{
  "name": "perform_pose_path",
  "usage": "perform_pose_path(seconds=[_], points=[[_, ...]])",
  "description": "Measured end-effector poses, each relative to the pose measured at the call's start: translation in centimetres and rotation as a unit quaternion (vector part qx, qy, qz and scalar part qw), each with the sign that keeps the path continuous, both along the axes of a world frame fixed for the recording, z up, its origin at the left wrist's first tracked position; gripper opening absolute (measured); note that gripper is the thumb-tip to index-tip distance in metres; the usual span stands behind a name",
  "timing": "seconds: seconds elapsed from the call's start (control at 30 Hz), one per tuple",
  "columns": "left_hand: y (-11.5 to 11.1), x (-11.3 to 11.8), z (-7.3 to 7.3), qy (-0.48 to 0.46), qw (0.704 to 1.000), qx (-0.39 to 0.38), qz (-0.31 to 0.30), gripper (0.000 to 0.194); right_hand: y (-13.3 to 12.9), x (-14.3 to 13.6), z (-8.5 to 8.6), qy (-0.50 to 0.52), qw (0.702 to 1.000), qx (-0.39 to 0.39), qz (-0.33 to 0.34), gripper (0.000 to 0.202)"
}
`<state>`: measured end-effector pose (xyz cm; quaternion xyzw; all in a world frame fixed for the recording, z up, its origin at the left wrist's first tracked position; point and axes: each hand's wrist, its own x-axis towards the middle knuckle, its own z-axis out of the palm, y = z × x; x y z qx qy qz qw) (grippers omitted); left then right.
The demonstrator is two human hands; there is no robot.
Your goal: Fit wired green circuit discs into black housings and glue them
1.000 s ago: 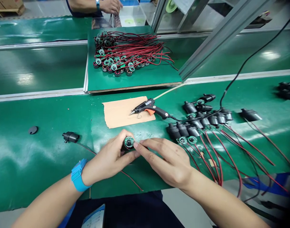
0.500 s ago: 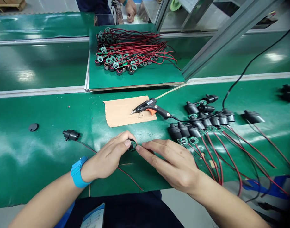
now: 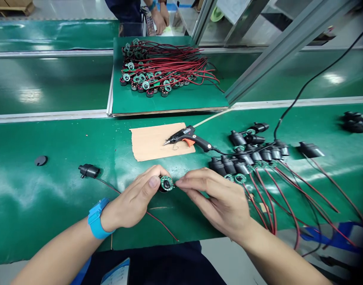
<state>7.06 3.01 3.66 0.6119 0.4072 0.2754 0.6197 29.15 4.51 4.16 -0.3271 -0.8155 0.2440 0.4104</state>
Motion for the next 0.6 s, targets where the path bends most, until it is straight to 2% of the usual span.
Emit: perform_pose_path(seconds=[0.13,0.23,0.3,0.4,0.6], points=[[-0.1,0.0,-0.2,-0.018,1.0,-0.002,0.01,0.061,0.0,-0.2,0.1,0.041,0.993,-0.106,-0.014,0.019],[0.0,0.1,-0.2,-0.032,0.999,-0.012,0.017,0.061,0.2,-0.3,0.3,0.081,0.974,-0.213,-0.019,0.008],[0.0,0.1,-0.2,-0.042,0.999,-0.027,0.016,0.061,0.4,-0.4,0.4,0.12,0.948,-0.294,-0.009,0.005],[0.0,0.1,-0.3,-0.055,0.997,-0.045,0.014,0.065,0.7,-0.5,0.1,0.179,0.895,-0.409,0.026,0.01],[0.1,-0.1,-0.5,-0.04,0.999,-0.033,0.012,0.073,1.1,-0.7,-1.2,0.262,0.81,-0.521,0.064,0.019]])
